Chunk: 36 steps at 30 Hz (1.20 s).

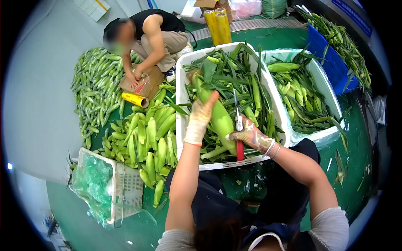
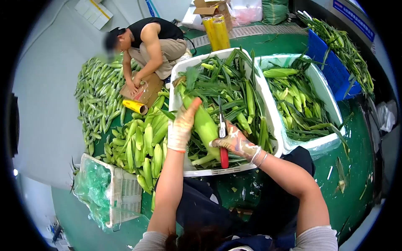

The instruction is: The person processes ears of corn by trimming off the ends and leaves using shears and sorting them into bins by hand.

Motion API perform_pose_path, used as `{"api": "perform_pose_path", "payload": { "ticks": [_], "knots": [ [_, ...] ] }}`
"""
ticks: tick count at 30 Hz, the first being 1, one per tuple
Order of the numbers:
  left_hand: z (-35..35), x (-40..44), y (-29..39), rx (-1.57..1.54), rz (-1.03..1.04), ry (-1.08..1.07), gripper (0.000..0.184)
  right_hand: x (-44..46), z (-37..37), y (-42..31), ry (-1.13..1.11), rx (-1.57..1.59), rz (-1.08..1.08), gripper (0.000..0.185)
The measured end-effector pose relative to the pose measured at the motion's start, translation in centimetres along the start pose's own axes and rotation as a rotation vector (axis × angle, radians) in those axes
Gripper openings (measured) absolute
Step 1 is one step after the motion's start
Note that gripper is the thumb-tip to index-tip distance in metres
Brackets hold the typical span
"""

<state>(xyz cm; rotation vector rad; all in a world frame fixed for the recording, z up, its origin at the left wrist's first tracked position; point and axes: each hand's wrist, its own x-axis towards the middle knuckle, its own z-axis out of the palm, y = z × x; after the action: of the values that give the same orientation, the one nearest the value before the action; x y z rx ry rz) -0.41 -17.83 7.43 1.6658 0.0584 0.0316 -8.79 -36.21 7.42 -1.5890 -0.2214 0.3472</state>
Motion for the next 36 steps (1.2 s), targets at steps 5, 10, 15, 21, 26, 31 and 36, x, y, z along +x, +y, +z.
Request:
{"api": "perform_pose_path", "payload": {
  "ticks": [5,10,15,21,26,31,36],
  "knots": [
    [-0.1,-2.5,1.4,-0.073,0.011,-0.173,0.035,0.4,-1.0,1.6,-0.208,-0.141,0.082,0.056],
    [-2.1,-2.6,-2.3,0.526,0.08,-0.251,0.053,-0.4,-3.8,1.7,-0.238,-0.474,0.069,0.076],
    [-1.2,-4.8,-2.3,0.61,0.072,-0.462,0.066,0.7,-5.4,0.0,-0.362,-0.41,-0.019,0.064],
    [-1.6,-5.1,1.4,0.273,-0.184,-0.582,0.076,0.2,-7.2,-0.5,-0.355,-0.239,0.308,0.026],
    [-3.4,-3.2,1.2,0.152,-0.158,-0.594,0.056,-0.4,-7.9,0.6,-0.443,-0.335,0.143,0.038],
    [-9.3,-1.4,-0.5,0.233,0.148,-0.206,0.017,-2.1,-9.6,0.0,-0.292,-0.387,0.091,0.062],
    [-21.5,1.1,-0.9,-0.533,0.156,0.51,0.035,-3.9,-22.7,-1.2,0.42,-0.622,0.275,0.048]
  ]
}}
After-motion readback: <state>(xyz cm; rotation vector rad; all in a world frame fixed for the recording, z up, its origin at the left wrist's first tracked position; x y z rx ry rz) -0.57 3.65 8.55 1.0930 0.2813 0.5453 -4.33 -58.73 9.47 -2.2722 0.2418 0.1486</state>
